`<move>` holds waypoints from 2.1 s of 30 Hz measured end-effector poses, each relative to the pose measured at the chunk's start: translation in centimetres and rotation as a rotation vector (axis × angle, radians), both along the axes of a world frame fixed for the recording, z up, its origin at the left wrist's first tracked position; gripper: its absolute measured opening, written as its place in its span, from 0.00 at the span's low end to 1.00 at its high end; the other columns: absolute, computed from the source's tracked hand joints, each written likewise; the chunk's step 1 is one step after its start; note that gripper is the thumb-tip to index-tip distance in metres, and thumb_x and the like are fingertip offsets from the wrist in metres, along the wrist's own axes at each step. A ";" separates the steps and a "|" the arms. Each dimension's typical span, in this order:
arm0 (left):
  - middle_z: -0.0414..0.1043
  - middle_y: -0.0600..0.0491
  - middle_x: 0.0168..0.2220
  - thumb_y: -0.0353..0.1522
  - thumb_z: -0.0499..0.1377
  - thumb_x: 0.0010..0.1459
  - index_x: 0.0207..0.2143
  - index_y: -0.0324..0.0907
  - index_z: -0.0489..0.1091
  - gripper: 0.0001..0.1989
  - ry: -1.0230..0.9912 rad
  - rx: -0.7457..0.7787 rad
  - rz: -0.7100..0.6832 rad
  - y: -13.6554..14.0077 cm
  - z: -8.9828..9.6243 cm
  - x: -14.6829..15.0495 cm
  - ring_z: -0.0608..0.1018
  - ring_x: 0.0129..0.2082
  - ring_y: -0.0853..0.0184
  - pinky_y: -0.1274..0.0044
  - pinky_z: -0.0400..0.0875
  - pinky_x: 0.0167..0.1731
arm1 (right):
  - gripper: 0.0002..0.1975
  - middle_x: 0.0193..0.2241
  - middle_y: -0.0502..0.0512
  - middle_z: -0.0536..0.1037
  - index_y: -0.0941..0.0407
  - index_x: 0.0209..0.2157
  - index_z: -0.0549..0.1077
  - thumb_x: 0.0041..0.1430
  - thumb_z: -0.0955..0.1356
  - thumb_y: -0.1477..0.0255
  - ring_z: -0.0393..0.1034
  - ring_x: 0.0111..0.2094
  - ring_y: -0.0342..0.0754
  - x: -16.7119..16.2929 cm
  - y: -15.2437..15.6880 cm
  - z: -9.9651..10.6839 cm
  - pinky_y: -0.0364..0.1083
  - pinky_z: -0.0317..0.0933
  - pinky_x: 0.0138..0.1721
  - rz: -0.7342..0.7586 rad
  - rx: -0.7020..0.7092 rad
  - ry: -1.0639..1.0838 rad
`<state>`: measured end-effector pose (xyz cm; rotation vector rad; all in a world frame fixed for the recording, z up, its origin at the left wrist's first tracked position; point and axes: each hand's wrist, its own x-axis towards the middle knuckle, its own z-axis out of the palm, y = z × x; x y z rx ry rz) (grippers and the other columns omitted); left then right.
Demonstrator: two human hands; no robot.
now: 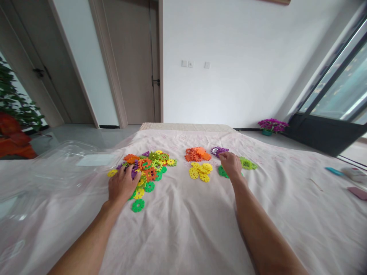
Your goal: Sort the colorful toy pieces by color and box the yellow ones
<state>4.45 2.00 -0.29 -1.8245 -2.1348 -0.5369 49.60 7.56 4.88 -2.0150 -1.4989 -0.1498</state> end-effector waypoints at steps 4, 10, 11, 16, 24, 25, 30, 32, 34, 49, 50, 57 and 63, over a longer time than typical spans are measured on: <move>0.71 0.42 0.53 0.47 0.47 0.64 0.57 0.41 0.67 0.28 -0.003 -0.012 -0.001 -0.1 0.1 0.1 0.74 0.50 0.53 0.66 0.67 0.47 | 0.12 0.38 0.57 0.80 0.55 0.38 0.80 0.59 0.65 0.72 0.71 0.41 0.50 -5.1 0.1 0.5 0.48 0.62 0.47 0.372 0.099 -0.005; 0.71 0.42 0.53 0.47 0.47 0.64 0.57 0.41 0.68 0.28 -0.001 -0.008 -0.006 -0.1 0.2 0.1 0.75 0.50 0.53 0.67 0.67 0.46 | 0.09 0.41 0.56 0.78 0.54 0.41 0.78 0.62 0.65 0.75 0.70 0.44 0.48 -13.6 -3.0 -0.1 0.48 0.62 0.48 0.892 0.066 -0.034; 0.71 0.42 0.53 0.47 0.47 0.64 0.57 0.41 0.68 0.27 -0.001 -0.008 -0.006 -0.1 0.2 0.1 0.75 0.50 0.53 0.67 0.67 0.46 | 0.10 0.41 0.57 0.77 0.54 0.43 0.77 0.63 0.65 0.75 0.69 0.45 0.49 -14.7 -3.6 -0.3 0.48 0.62 0.48 0.956 0.047 -0.062; 0.71 0.42 0.52 0.46 0.47 0.64 0.57 0.41 0.67 0.27 0.001 0.001 -0.002 -0.1 0.2 0.1 0.75 0.50 0.54 0.68 0.67 0.46 | 0.16 0.45 0.57 0.73 0.53 0.53 0.72 0.65 0.66 0.71 0.65 0.46 0.49 -18.2 -5.6 -1.9 0.48 0.60 0.48 1.090 -0.073 -0.232; 0.72 0.43 0.51 0.46 0.47 0.64 0.57 0.40 0.68 0.27 0.017 0.007 0.002 -0.1 0.2 0.2 0.75 0.49 0.54 0.67 0.67 0.46 | 0.19 0.45 0.56 0.70 0.48 0.57 0.69 0.67 0.63 0.61 0.60 0.44 0.50 -20.4 -5.8 -2.6 0.48 0.56 0.44 1.009 -0.129 -0.384; 0.72 0.43 0.51 0.46 0.47 0.64 0.57 0.40 0.67 0.27 0.018 0.007 0.001 -0.1 0.2 0.2 0.75 0.49 0.54 0.67 0.67 0.46 | 0.18 0.45 0.56 0.70 0.48 0.56 0.69 0.67 0.63 0.61 0.60 0.43 0.50 -20.5 -5.8 -2.5 0.48 0.56 0.44 1.000 -0.124 -0.394; 0.71 0.42 0.52 0.46 0.47 0.64 0.57 0.41 0.67 0.27 0.008 -0.004 0.003 0.0 0.2 0.2 0.75 0.50 0.54 0.68 0.67 0.45 | 0.11 0.43 0.56 0.71 0.51 0.46 0.74 0.66 0.64 0.64 0.62 0.42 0.50 -20.4 -6.2 -2.2 0.48 0.55 0.43 0.970 -0.102 -0.411; 0.71 0.42 0.52 0.46 0.47 0.64 0.57 0.41 0.67 0.27 0.009 -0.003 0.000 -0.1 0.3 0.2 0.75 0.50 0.53 0.67 0.67 0.45 | 0.11 0.42 0.55 0.71 0.52 0.43 0.74 0.64 0.66 0.63 0.63 0.43 0.50 -20.1 -6.3 -2.0 0.48 0.55 0.43 0.961 -0.096 -0.390; 0.71 0.42 0.52 0.46 0.47 0.64 0.57 0.40 0.67 0.28 0.006 -0.004 -0.003 -0.1 0.3 0.2 0.75 0.50 0.53 0.66 0.68 0.45 | 0.10 0.42 0.55 0.72 0.53 0.41 0.75 0.62 0.68 0.62 0.64 0.43 0.49 -19.9 -6.3 -1.9 0.47 0.55 0.43 0.952 -0.107 -0.362; 0.71 0.42 0.52 0.47 0.47 0.64 0.58 0.40 0.67 0.28 -0.006 -0.017 -0.008 0.0 0.2 0.1 0.75 0.50 0.53 0.66 0.68 0.45 | 0.13 0.41 0.55 0.80 0.52 0.46 0.75 0.68 0.60 0.71 0.72 0.42 0.48 -17.1 -4.6 -2.1 0.43 0.60 0.41 0.732 -0.053 -0.155; 0.71 0.42 0.53 0.47 0.47 0.64 0.58 0.41 0.67 0.28 -0.006 -0.020 -0.004 0.0 0.2 0.1 0.75 0.49 0.53 0.66 0.68 0.45 | 0.13 0.41 0.55 0.80 0.53 0.45 0.75 0.68 0.60 0.71 0.72 0.43 0.48 -16.4 -4.2 -1.9 0.44 0.61 0.42 0.693 -0.024 -0.127; 0.71 0.41 0.52 0.47 0.47 0.64 0.57 0.41 0.67 0.28 -0.006 -0.011 -0.002 -0.1 0.2 0.1 0.75 0.49 0.54 0.67 0.67 0.46 | 0.15 0.44 0.56 0.80 0.53 0.43 0.78 0.65 0.60 0.72 0.72 0.46 0.51 -9.1 -1.3 -0.3 0.45 0.61 0.45 0.311 -0.012 -0.035; 0.71 0.42 0.53 0.46 0.47 0.64 0.57 0.41 0.68 0.27 -0.005 0.000 -0.006 0.0 0.0 0.0 0.75 0.50 0.54 0.68 0.67 0.46 | 0.18 0.45 0.59 0.80 0.51 0.46 0.79 0.61 0.61 0.70 0.73 0.46 0.55 -2.9 -0.5 0.3 0.48 0.62 0.43 0.008 -0.168 0.005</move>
